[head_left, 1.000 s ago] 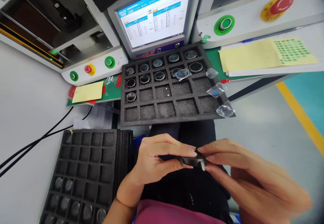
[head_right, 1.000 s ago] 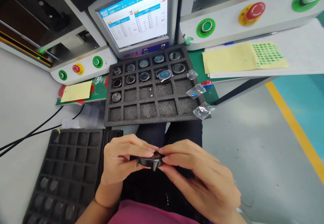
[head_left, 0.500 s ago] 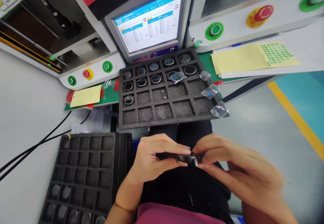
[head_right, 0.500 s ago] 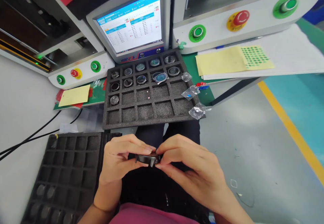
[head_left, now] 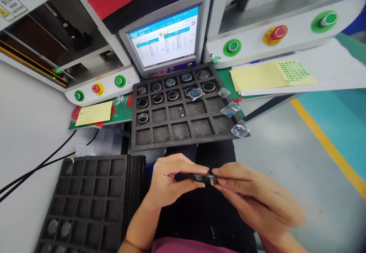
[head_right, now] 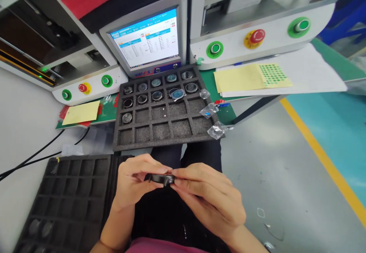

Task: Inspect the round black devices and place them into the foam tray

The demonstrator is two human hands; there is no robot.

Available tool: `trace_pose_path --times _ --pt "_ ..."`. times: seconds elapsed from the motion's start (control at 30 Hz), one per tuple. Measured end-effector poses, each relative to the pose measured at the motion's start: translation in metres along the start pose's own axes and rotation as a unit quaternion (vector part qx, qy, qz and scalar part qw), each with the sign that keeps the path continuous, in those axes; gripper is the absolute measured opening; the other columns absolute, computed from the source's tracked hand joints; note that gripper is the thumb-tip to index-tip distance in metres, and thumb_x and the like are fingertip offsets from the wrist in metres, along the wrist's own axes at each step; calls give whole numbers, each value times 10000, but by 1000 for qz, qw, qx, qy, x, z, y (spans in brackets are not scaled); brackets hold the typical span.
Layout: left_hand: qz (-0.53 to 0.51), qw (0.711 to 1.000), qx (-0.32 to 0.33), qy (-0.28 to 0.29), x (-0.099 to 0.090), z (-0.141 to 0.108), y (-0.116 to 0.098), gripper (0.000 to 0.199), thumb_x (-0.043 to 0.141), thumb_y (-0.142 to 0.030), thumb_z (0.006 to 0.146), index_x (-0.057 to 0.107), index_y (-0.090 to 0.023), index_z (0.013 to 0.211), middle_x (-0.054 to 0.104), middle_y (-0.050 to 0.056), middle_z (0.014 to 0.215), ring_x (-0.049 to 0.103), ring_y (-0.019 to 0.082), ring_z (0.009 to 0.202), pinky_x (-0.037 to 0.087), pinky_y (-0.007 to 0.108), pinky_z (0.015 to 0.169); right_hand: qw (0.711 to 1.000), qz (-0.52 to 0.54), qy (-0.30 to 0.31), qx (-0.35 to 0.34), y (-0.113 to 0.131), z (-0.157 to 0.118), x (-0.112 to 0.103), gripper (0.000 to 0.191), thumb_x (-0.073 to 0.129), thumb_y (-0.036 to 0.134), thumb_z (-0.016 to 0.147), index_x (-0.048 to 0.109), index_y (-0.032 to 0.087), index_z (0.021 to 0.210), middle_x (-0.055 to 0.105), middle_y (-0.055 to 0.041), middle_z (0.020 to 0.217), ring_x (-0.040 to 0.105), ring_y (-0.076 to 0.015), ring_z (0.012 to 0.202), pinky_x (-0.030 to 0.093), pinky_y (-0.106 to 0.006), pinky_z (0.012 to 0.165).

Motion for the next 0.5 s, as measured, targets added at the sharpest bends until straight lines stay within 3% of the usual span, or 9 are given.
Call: trace_pose_path --times 0.23,0.37,0.5 --pt "11 1000 -4 -17 3 1 3 175 775 -308 785 782 -179 904 726 58 713 651 120 602 528 187 523 997 -35 69 14 -10 6 -2 120 573 87 916 640 171 863 726 -75 814 709 -146 719 595 -237 616" --pt "146 986 59 -59 10 -6 -13 184 737 -179 820 746 -188 1004 749 46 799 678 114 678 548 182 607 991 -131 28 10 -12 -4 -2 127 573 62 897 610 178 860 727 -95 865 707 -160 755 599 -256 663" --pt "218 966 92 -107 11 -11 -19 278 688 -77 831 705 -191 1084 756 46 920 706 121 801 571 193 717 988 -153 2 6 -5 -11 1 137 564 46 886 597 178 876 728 -92 888 702 -172 821 596 -287 747"
Point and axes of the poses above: each hand's wrist, its own z-axis towards the middle knuckle, its own x-axis out of the palm, y = z × x, the point moved 7 cm from there along z, towards the middle knuckle
